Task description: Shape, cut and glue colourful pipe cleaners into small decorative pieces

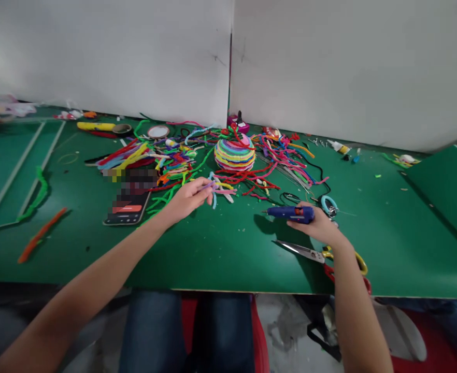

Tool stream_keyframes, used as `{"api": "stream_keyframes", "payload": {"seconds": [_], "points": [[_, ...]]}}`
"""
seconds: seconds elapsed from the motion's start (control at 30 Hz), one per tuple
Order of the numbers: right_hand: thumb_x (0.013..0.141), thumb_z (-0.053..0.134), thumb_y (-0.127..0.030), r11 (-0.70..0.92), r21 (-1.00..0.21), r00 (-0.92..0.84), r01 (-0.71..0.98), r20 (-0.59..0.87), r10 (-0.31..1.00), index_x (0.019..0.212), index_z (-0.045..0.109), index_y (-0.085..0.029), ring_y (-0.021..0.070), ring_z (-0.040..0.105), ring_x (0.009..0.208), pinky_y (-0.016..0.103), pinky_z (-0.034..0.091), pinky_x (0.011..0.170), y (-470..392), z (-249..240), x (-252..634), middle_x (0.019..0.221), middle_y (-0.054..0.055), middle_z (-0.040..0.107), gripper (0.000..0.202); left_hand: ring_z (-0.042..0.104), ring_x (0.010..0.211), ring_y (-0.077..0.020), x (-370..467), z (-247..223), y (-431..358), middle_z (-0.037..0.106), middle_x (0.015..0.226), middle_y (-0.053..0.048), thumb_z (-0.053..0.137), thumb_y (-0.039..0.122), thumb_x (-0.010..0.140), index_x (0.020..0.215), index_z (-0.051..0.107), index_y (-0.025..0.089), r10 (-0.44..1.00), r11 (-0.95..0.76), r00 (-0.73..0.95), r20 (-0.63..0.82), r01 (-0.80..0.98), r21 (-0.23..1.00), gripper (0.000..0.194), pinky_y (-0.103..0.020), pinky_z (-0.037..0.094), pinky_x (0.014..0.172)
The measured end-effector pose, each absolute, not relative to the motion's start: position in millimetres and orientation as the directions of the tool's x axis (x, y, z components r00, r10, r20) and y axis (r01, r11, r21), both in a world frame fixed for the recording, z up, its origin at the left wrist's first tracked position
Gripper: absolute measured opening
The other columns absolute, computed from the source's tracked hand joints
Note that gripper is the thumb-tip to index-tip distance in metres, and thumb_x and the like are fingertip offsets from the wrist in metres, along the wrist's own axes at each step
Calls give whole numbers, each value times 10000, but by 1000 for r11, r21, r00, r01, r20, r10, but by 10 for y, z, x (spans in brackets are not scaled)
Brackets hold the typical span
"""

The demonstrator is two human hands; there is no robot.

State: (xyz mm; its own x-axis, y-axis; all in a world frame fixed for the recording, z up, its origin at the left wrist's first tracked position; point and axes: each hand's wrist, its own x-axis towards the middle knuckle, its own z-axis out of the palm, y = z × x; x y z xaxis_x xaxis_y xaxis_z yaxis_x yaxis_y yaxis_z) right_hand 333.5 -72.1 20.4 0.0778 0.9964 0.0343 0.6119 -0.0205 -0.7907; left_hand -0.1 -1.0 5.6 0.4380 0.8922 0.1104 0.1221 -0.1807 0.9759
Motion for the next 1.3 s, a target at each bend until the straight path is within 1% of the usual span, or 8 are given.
{"api": "stream_keyframes", "payload": {"seconds": [0.07, 0.2, 0.37, 0.5, 0.63, 0.87, 1.1, 1.3], "points": [[486, 824, -436, -53, -859, 74, 510, -18, 997, 788, 641, -211, 184, 626, 603, 317, 527, 580, -669, 217, 3304, 666, 19, 685, 418, 371, 427, -47, -9, 79, -17, 543, 571, 34, 455, 291, 893, 880, 528, 153, 906, -210, 400, 140, 136, 968, 156, -193, 302, 430], [571, 791, -415, 74, -942, 147, 327, 128, 981, 680, 646, -218, 194, 642, 707, 333, 525, 658, -562, 333, 2926, 726, 24, 682, 268, 397, 459, -55, -10, 128, -58, 539, 558, 32, 481, 300, 885, 787, 498, 166, 898, -225, 405, 173, 86, 971, 167, -197, 328, 475], [556, 783, -427, 28, -979, 159, 201, 60, 985, 644, 644, -192, 150, 575, 562, 294, 483, 548, -470, 180, 2364, 616, 8, 639, 286, 433, 486, -64, 18, 152, -95, 512, 541, 41, 455, 269, 896, 742, 446, 179, 876, -194, 448, 177, -6, 981, 178, -209, 374, 531], [556, 786, -381, -2, -991, 216, 135, 27, 976, 626, 637, -190, 123, 526, 500, 268, 432, 492, -423, -64, 2247, 570, -10, 618, 252, 447, 519, -70, 32, 121, -101, 489, 576, 48, 391, 294, 931, 795, 436, 184, 887, -223, 424, 185, 41, 974, 181, -220, 377, 556], [548, 788, -317, -1, -994, 243, 113, 27, 970, 597, 613, -194, 109, 491, 474, 266, 413, 482, -420, -155, 2273, 530, -30, 583, 219, 459, 528, -87, 29, 104, -108, 482, 566, 62, 354, 332, 947, 886, 388, 200, 875, -247, 445, 191, 70, 967, 149, -235, 356, 553], [546, 769, -280, -24, -991, 276, 134, 14, 961, 567, 588, -195, 115, 492, 482, 266, 401, 470, -447, -166, 2265, 527, -28, 578, 201, 472, 540, -97, 15, 122, -101, 488, 552, 46, 390, 242, 921, 806, 377, 207, 833, -220, 529, 163, 47, 974, 122, -261, 367, 581], [541, 774, -249, -30, -992, 256, 124, 3, 967, 567, 607, -192, 101, 489, 467, 253, 402, 481, -465, -150, 2263, 514, -43, 584, 179, 432, 504, -78, 21, 93, -79, 458, 531, 56, 426, 264, 905, 779, 380, 203, 849, -171, 506, 154, -13, 985, 148, -249, 334, 562], [531, 779, -260, -54, -989, 265, 141, -14, 964, 559, 616, -190, 104, 504, 473, 248, 406, 486, -477, -132, 2255, 509, -41, 593, 179, 405, 484, -70, 20, 92, -75, 431, 519, 63, 435, 233, 896, 771, 390, 192, 840, -152, 520, 156, -50, 987, 139, -236, 302, 517]]}}
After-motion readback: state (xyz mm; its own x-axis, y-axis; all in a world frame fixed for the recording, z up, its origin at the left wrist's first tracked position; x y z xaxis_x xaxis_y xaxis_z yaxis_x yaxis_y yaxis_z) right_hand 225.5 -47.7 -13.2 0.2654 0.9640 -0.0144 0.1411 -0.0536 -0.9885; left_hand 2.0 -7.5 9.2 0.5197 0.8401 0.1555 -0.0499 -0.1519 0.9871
